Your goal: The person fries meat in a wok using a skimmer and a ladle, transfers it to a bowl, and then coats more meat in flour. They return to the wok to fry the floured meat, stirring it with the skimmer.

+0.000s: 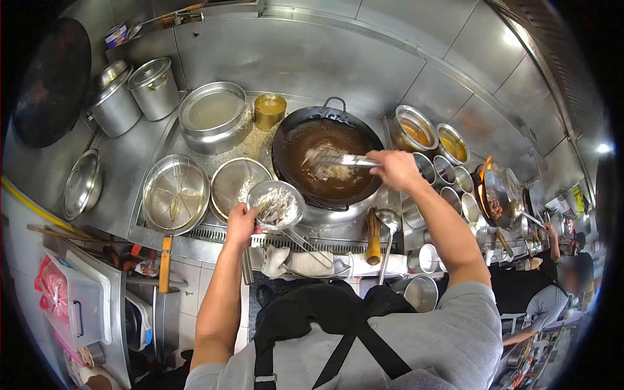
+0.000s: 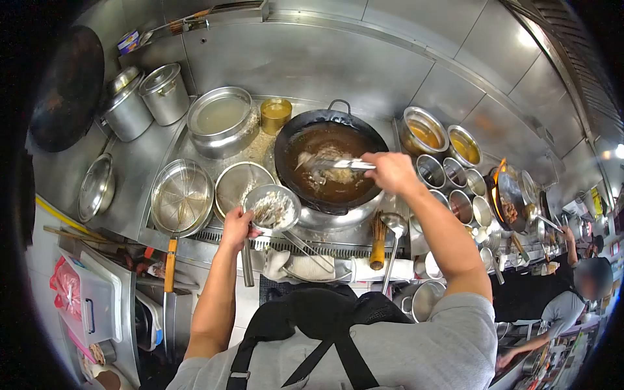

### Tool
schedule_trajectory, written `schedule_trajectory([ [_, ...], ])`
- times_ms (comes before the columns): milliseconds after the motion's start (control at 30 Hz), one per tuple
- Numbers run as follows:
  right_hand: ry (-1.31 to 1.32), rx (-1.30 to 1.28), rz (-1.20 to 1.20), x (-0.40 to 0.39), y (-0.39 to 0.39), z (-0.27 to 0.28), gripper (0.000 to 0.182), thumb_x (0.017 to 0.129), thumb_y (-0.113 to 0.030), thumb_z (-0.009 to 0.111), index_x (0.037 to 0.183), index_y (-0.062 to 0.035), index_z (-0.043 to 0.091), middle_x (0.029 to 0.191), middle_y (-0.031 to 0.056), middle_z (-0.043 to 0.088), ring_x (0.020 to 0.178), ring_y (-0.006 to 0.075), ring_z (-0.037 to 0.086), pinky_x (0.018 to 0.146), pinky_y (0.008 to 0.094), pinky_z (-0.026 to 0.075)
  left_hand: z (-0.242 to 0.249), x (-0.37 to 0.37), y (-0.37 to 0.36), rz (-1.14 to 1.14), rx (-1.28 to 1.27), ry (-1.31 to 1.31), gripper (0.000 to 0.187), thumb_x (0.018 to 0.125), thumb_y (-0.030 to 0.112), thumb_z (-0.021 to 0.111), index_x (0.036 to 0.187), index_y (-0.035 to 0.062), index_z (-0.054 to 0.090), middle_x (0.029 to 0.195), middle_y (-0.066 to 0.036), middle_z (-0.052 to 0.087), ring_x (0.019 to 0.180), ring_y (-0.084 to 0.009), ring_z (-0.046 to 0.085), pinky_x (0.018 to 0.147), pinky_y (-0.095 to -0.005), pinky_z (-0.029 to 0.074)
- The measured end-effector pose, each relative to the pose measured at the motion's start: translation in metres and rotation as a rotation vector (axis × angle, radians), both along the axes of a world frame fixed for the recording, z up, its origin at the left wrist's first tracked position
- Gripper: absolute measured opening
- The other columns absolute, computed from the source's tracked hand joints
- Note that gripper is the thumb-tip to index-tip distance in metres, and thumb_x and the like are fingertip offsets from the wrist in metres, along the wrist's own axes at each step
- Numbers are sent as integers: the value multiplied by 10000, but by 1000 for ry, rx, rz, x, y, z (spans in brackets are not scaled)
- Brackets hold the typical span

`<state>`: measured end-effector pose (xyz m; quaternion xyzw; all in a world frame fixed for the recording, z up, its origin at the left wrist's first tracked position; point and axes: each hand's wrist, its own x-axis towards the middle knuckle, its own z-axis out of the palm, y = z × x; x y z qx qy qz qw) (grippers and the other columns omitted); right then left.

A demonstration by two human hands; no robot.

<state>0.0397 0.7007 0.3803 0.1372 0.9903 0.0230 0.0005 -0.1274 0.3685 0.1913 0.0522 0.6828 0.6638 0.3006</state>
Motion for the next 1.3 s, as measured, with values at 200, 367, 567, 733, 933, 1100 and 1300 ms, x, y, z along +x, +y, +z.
schedule_trajectory([
  [200, -130, 175, -354, -33, 69, -91, 345, 860, -302, 669, 1154, -142, 582, 1045, 155, 693, 966, 361, 678, 809, 478, 538, 16, 21, -4, -21, 58, 18, 181, 927, 146, 584, 804, 43, 501, 678, -51, 532, 478, -164, 588, 425, -279, 529],
  [367, 219, 209, -286, -51, 53, -54, 425, 845, -275, 689, 1215, -134, 534, 998, 159, 658, 899, 363, 666, 730, 463, 533, 19, 6, -12, 13, 79, 20, 220, 934, 154, 586, 795, 21, 479, 679, -86, 567, 499, -196, 636, 415, -282, 528],
  [567, -128, 345, 325, -35, -71, 32, 470, 845, -156, 627, 1309, -149, 552, 1003, 135, 669, 855, 275, 690, 684, 401, 565, 39, -5, -7, -21, 37, 51, 232, 936, 156, 590, 796, 6, 482, 676, -102, 582, 523, -195, 659, 415, -281, 524],
  [733, -239, 268, 408, -54, -104, -24, 336, 863, -133, 524, 1193, -136, 585, 860, 113, 667, 794, 278, 696, 639, 406, 557, 41, -6, 8, -142, -121, 231, 223, 918, 132, 587, 788, -16, 481, 679, -135, 603, 526, -215, 664, 419, -306, 528],
  [933, -272, 314, 266, -61, -68, -9, 335, 891, -178, 556, 1222, -204, 596, 866, 85, 711, 817, 247, 704, 670, 398, 548, 13, -17, 8, -7, 4, -53, 138, 893, 90, 575, 834, 14, 476, 728, -143, 615, 555, -240, 675, 416, -320, 532],
  [1100, -190, 315, 103, -77, -23, -5, 404, 844, -182, 627, 1244, -229, 612, 1012, 108, 715, 929, 262, 698, 772, 417, 550, -1, -19, 8, 22, 55, -132, 142, 910, 121, 574, 871, 20, 482, 753, -136, 618, 569, -233, 677, 426, -307, 534],
  [1300, 2, 301, -237, -90, 16, -71, 329, 880, -193, 585, 1201, -128, 553, 977, 163, 687, 973, 334, 679, 814, 458, 545, 0, -9, 2, 17, 120, -44, 151, 952, 146, 560, 959, 5, 508, 826, -139, 637, 605, -225, 688, 486, -293, 573],
])
